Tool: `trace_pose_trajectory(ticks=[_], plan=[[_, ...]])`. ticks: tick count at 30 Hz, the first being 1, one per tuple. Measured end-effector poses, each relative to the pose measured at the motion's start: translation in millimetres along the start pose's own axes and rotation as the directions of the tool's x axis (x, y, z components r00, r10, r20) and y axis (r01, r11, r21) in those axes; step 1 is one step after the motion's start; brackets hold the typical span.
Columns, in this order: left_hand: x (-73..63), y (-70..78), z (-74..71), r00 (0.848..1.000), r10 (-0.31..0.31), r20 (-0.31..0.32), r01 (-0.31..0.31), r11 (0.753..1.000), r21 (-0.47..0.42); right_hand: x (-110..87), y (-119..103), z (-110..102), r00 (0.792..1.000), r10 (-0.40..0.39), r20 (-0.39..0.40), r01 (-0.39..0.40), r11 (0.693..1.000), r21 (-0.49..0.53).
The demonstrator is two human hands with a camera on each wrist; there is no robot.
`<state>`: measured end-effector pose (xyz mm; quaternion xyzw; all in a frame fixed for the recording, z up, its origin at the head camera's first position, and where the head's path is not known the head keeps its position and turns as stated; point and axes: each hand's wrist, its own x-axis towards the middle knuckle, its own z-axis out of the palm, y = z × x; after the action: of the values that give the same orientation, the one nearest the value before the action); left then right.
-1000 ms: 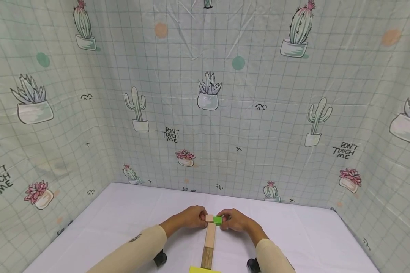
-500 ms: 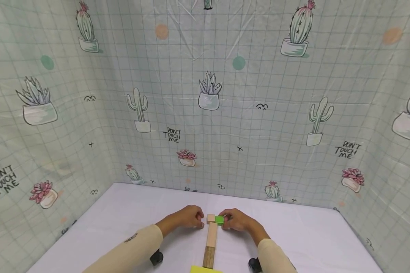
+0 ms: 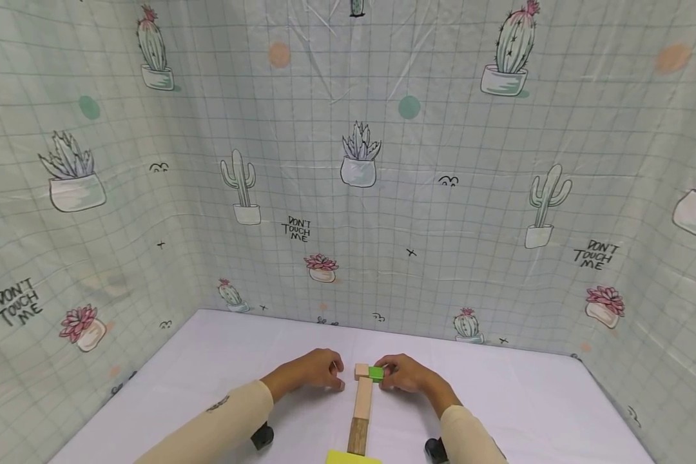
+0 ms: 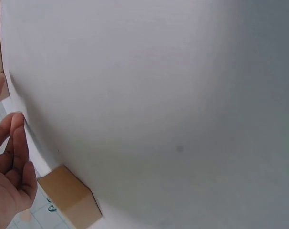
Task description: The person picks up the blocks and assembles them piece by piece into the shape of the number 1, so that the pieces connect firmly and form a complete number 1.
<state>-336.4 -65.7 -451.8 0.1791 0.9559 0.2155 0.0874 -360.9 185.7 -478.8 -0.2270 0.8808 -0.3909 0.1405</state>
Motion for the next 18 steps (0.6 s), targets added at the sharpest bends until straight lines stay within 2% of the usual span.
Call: trace_pose_trajectory(ticks=[5, 14, 18], plan=[[-8.4, -4.7, -6.6, 1.000, -0.004, -0.019, 0.005, 0.996, 0.084, -0.4, 1, 0, 1.000, -0.014, 0.004, 0.014, 1.000, -0.005], [-20.8, -23.0, -16.8, 0.999, -0.036, -0.010, 0.036, 0.998, 0.050, 0.1, 2, -3, 0.995, -0.097, 0.038, 0.097, 0.995, -0.005], [-25.9, -31.3, -19.5, 0.998, -0.057, -0.001, 0.057, 0.997, 0.049, 1.3, 4, -2, 0.994, -0.103, 0.046, 0.103, 0.995, 0.006]])
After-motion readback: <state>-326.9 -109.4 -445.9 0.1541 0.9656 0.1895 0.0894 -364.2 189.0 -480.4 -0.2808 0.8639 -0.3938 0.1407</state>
